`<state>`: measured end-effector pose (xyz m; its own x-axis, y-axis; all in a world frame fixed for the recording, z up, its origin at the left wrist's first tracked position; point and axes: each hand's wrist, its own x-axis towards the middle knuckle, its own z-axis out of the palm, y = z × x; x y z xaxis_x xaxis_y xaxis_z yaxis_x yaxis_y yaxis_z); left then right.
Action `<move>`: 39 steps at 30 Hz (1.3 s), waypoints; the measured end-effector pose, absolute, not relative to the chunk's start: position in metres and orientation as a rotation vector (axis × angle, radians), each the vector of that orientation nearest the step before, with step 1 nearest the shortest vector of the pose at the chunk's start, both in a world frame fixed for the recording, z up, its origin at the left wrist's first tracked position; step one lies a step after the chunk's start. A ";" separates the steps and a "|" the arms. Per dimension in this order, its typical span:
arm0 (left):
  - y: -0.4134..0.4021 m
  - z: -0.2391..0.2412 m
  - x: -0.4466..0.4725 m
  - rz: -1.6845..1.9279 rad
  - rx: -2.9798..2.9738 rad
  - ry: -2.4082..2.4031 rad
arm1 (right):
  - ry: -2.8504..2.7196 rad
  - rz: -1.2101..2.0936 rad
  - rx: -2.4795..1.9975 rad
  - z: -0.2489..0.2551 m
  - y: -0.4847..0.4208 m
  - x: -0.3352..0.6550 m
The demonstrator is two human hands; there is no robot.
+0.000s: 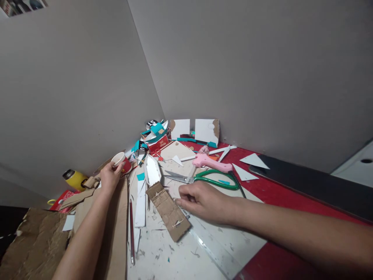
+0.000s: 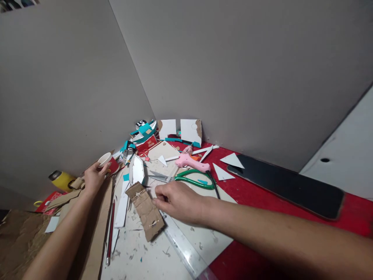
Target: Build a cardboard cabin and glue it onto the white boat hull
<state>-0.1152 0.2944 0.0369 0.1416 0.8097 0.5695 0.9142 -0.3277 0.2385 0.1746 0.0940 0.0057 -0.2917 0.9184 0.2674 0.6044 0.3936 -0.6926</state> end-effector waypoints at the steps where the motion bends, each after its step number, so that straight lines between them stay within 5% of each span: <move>1: 0.295 0.036 -0.113 -0.952 -2.242 -1.702 | -2.012 0.627 -1.298 0.006 0.094 0.175; 39: 0.280 0.028 -0.100 -0.924 -2.473 -1.754 | -2.054 0.653 -1.293 0.001 0.095 0.173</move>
